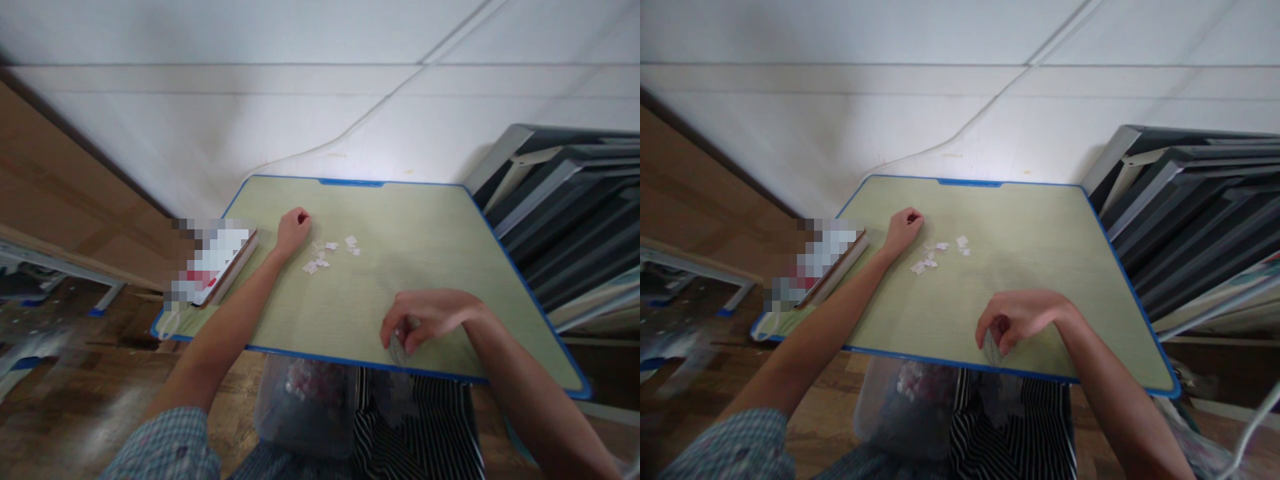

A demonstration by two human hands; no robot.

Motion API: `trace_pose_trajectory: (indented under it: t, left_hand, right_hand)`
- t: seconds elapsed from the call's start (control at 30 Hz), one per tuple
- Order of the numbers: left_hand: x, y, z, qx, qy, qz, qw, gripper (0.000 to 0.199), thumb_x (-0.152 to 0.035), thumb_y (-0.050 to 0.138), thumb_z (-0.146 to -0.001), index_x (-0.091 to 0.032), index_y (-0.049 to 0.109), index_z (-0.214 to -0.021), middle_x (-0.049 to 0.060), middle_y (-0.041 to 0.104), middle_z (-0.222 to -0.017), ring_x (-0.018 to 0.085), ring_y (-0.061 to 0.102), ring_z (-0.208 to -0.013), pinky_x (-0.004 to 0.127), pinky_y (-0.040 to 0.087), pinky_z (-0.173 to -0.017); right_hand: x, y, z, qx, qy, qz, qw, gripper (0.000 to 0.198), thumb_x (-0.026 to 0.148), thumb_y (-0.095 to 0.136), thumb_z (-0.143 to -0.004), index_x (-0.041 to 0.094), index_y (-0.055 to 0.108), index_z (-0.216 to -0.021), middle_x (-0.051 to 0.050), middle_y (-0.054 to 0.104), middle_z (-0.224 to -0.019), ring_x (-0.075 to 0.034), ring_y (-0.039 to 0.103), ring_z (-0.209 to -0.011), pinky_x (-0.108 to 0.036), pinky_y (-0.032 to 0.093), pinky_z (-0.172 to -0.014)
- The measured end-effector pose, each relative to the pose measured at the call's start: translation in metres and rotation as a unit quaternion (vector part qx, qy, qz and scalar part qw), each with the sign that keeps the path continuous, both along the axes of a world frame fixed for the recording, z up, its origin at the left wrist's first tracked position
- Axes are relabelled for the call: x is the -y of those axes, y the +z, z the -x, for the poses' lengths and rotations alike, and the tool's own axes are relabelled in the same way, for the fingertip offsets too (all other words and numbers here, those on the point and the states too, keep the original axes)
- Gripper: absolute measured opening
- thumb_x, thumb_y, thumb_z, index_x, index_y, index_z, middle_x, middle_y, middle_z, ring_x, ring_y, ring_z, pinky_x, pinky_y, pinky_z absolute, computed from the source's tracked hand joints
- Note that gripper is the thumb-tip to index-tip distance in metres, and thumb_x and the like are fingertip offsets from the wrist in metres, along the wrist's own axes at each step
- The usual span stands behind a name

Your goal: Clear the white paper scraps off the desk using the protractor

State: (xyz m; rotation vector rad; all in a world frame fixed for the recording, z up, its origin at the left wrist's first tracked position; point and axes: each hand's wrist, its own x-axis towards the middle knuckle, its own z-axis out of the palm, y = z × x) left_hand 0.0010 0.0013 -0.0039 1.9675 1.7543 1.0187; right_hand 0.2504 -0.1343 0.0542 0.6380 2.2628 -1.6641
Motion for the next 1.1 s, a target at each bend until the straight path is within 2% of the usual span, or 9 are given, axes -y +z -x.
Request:
trace_pose_trajectory:
  t: [0.1, 0.27, 0.33, 0.43, 0.53, 0.63, 0.83, 0.93, 1.1]
  left_hand:
    - [0.000, 0.000, 0.000, 0.004, -0.001, 0.002, 1.000, 0.015, -0.021, 0.042, -0.071, -0.016, 0.056, -0.067, 0.003, 0.061, -0.070, 0.013, 0.051, -0.067, 0.026, 0.041, -0.068]
    - [-0.001, 0.000, -0.001, 0.003, -0.003, -0.001, 1.000, 0.015, -0.020, 0.042, -0.070, -0.016, 0.056, -0.067, 0.003, 0.061, -0.069, 0.013, 0.051, -0.066, 0.026, 0.041, -0.068]
    - [-0.001, 0.000, -0.001, 0.002, -0.002, 0.003, 1.000, 0.015, -0.020, 0.042, -0.070, -0.016, 0.056, -0.067, 0.002, 0.061, -0.069, 0.012, 0.052, -0.066, 0.026, 0.041, -0.068]
    - [0.000, 0.001, -0.001, 0.005, -0.004, 0.004, 1.000, 0.016, -0.020, 0.042, -0.071, -0.015, 0.057, -0.068, 0.003, 0.061, -0.069, 0.013, 0.052, -0.066, 0.026, 0.041, -0.068]
    - [0.001, 0.002, -0.002, 0.007, -0.004, 0.005, 1.000, 0.016, -0.021, 0.042, -0.071, -0.016, 0.056, -0.068, 0.003, 0.061, -0.070, 0.013, 0.052, -0.067, 0.026, 0.041, -0.068]
    - [0.000, 0.001, -0.003, 0.007, -0.002, 0.005, 1.000, 0.015, -0.021, 0.042, -0.071, -0.016, 0.056, -0.067, 0.003, 0.061, -0.069, 0.013, 0.052, -0.067, 0.026, 0.041, -0.068]
    - [-0.001, 0.000, -0.003, 0.005, -0.004, 0.004, 1.000, 0.015, -0.020, 0.042, -0.070, -0.016, 0.056, -0.067, 0.003, 0.062, -0.071, 0.013, 0.053, -0.067, 0.026, 0.041, -0.069]
    - [-0.001, -0.001, -0.003, 0.003, 0.000, 0.004, 1.000, 0.015, -0.021, 0.042, -0.071, -0.016, 0.056, -0.067, 0.003, 0.063, -0.071, 0.013, 0.053, -0.068, 0.026, 0.042, -0.069]
    - [-0.002, -0.002, -0.003, 0.005, -0.001, 0.003, 1.000, 0.015, -0.021, 0.043, -0.070, -0.016, 0.057, -0.067, 0.004, 0.063, -0.071, 0.014, 0.054, -0.068, 0.027, 0.042, -0.069]
  right_hand:
    - [-0.003, -0.001, -0.003, -0.036, -0.045, -0.019, 0.998, 0.033, 0.029, 0.061, -0.077, 0.009, 0.063, -0.103, -0.007, 0.066, -0.074, -0.012, 0.059, -0.066, -0.020, 0.044, -0.058]
    - [-0.010, -0.006, -0.006, -0.079, -0.209, -0.070, 0.972, 0.035, 0.034, 0.059, -0.077, 0.013, 0.059, -0.106, -0.003, 0.064, -0.075, -0.012, 0.059, -0.067, -0.022, 0.046, -0.061]
    - [-0.014, -0.010, -0.007, -0.101, -0.293, -0.103, 0.945, 0.035, 0.034, 0.058, -0.077, 0.014, 0.058, -0.104, -0.005, 0.064, -0.079, -0.013, 0.060, -0.072, -0.026, 0.048, -0.067]
    - [-0.021, -0.017, -0.007, -0.121, -0.416, -0.190, 0.881, 0.035, 0.033, 0.057, -0.075, 0.012, 0.057, -0.103, -0.006, 0.063, -0.081, -0.016, 0.061, -0.075, -0.030, 0.048, -0.072]
    - [-0.028, -0.024, -0.008, -0.110, -0.484, -0.276, 0.823, 0.036, 0.031, 0.055, -0.075, 0.012, 0.056, -0.105, -0.006, 0.063, -0.077, -0.017, 0.060, -0.071, -0.031, 0.049, -0.071]
    - [-0.032, -0.029, -0.010, -0.079, -0.496, -0.355, 0.788, 0.034, 0.028, 0.049, -0.079, 0.013, 0.055, -0.109, -0.007, 0.065, -0.080, -0.017, 0.060, -0.072, -0.032, 0.048, -0.072]
    - [-0.034, -0.033, -0.013, -0.004, -0.469, -0.441, 0.765, 0.034, 0.021, 0.040, -0.083, 0.014, 0.052, -0.114, -0.009, 0.065, -0.087, -0.019, 0.061, -0.076, -0.033, 0.048, -0.073]
    - [-0.036, -0.034, -0.013, -0.012, -0.476, -0.446, 0.757, 0.034, 0.018, 0.041, -0.080, 0.014, 0.052, -0.112, -0.009, 0.066, -0.090, -0.020, 0.061, -0.079, -0.033, 0.048, -0.072]
    - [-0.040, -0.036, -0.013, -0.045, -0.532, -0.400, 0.745, 0.030, 0.015, 0.046, -0.074, 0.014, 0.058, -0.101, -0.008, 0.068, -0.080, -0.019, 0.063, -0.075, -0.033, 0.049, -0.072]
